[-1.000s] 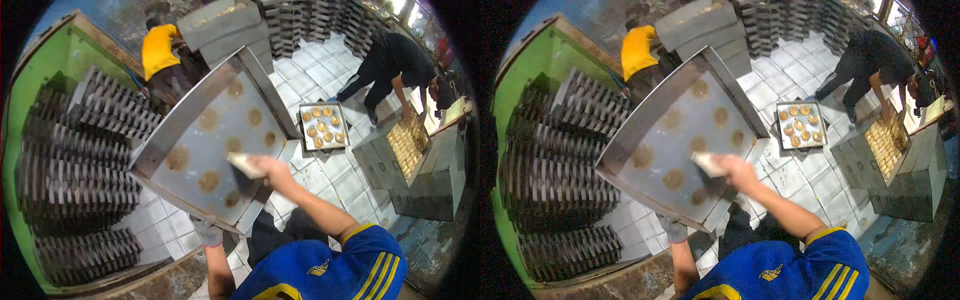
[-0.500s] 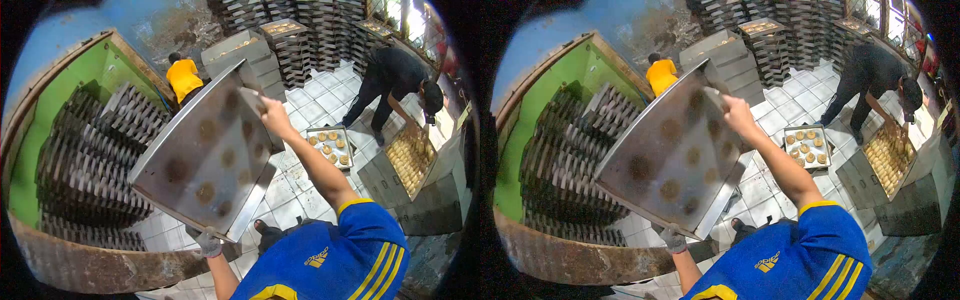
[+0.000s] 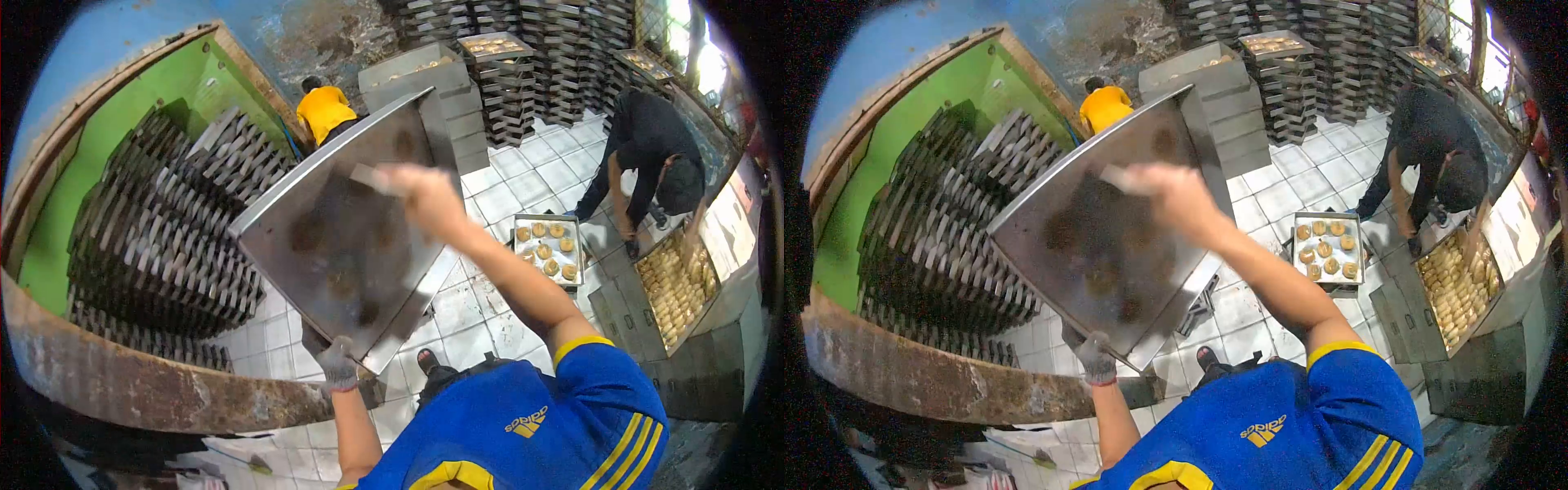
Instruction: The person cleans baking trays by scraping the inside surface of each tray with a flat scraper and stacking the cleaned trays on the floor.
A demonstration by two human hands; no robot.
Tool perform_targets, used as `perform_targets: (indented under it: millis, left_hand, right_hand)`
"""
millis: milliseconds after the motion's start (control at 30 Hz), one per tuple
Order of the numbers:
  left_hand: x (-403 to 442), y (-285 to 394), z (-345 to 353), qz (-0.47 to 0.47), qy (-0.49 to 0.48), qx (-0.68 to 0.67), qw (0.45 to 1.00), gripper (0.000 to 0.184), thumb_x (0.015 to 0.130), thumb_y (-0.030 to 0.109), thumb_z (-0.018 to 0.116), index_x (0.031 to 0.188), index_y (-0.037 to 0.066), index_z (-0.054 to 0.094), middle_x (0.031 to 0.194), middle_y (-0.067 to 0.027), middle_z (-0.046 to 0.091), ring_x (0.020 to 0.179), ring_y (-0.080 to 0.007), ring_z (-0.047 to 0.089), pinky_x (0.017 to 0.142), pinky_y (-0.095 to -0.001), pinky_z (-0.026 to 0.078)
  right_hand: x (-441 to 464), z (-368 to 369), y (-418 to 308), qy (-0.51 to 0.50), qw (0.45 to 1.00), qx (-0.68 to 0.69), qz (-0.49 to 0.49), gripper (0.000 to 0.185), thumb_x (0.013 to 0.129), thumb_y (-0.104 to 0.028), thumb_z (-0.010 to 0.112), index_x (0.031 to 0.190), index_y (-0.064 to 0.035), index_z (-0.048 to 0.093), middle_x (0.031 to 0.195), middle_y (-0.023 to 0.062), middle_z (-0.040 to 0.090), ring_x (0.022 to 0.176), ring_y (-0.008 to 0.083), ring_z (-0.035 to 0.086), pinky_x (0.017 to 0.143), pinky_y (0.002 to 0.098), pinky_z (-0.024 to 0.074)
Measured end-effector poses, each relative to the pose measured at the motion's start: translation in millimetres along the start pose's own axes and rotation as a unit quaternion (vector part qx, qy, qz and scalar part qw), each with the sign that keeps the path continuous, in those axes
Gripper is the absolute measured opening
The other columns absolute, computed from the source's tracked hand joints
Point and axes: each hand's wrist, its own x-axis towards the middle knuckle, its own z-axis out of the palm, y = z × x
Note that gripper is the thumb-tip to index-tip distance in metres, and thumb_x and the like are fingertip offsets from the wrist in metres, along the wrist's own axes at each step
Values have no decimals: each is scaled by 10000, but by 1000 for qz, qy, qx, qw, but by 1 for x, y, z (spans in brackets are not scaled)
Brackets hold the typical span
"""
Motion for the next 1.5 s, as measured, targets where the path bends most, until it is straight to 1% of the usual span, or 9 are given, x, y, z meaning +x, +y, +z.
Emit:
perform_targets:
  millis: [233, 333, 367, 533, 633, 767, 967, 1167, 1500]
  left_hand:
    - [9, 8, 40, 22, -2, 4, 1000, 787, 763, -80, 725, 1492, 17, 445, 1355, -158, 595, 859, -233, 666, 657, -322, 583]
    - [13, 14, 53, 231, -85, 205, 947, 684, 749, -17, 785, 1388, -23, 541, 1246, -133, 669, 921, -232, 672, 790, -346, 577]
    - [9, 42, 78, 205, -74, 424, 879, 729, 670, 266, 828, 1312, -11, 621, 1119, -180, 715, 851, -324, 693, 825, -372, 566]
    - [22, 63, 121, 341, -425, 503, 671, 739, 601, 161, 784, 1329, 135, 664, 1395, -145, 639, 1343, -321, 573, 1152, -490, 427]
    - [26, 35, 117, 321, -419, 438, 728, 767, 588, 163, 785, 1344, 163, 660, 1413, -153, 625, 1321, -345, 592, 1125, -487, 458]
    - [45, -14, 89, 299, -220, 320, 872, 596, 744, 95, 717, 1329, 29, 625, 1231, -193, 705, 1154, -391, 685, 966, -480, 564]
    - [91, -134, -39, -100, 36, 221, 969, 793, 714, -35, 615, 1497, -20, 492, 1340, -164, 658, 1200, -235, 648, 997, -344, 532]
    - [126, -350, -242, -370, 323, -23, 871, 221, 723, 45, 596, 940, 49, 638, 941, -86, 636, 917, -216, 649, 856, -341, 552]
    - [247, -590, -401, -366, 342, -140, 854, 552, 713, 76, 578, 1264, 74, 590, 1063, -83, 619, 980, -263, 640, 844, -390, 581]
  right_hand:
    - [-79, 41, 13, -142, 985, -34, -95, 582, 766, 121, 564, 1277, -115, 714, 1212, 126, 734, 1092, 316, 710, 944, 368, 577]
    - [-93, 28, 52, -59, 965, 237, 99, 536, 767, 89, 568, 1279, -16, 685, 1286, 141, 712, 1053, 237, 709, 862, 317, 574]
    - [-92, 25, 81, 78, 933, 246, 251, 451, 813, 77, 597, 1258, 70, 669, 1254, 169, 710, 995, 227, 700, 854, 326, 559]
    - [-117, -14, 215, 311, 823, 155, 448, 399, 854, 28, 627, 1247, 84, 658, 1197, 152, 715, 955, 219, 688, 844, 334, 547]
    - [-129, -9, 253, 285, 829, 110, 469, 375, 878, -2, 646, 1240, 93, 652, 1162, 141, 718, 932, 214, 681, 838, 339, 540]
    - [-135, 31, 273, 195, 859, 57, 469, 353, 911, -41, 670, 1231, 105, 643, 1116, 127, 722, 900, 208, 672, 830, 346, 530]
    - [-147, 110, 249, 64, 860, 112, 494, 521, 947, -185, 747, 1377, 43, 559, 1314, 123, 637, 1158, 227, 613, 975, 363, 482]
    - [-159, 189, 258, 28, 817, 121, 563, 590, 938, -197, 770, 1422, 18, 509, 1358, 110, 594, 1226, 229, 561, 1049, 385, 427]
    - [-224, 258, 298, -70, 722, -15, 689, 445, 952, -140, 741, 1333, 17, 575, 1227, 92, 657, 1133, 211, 613, 998, 361, 462]
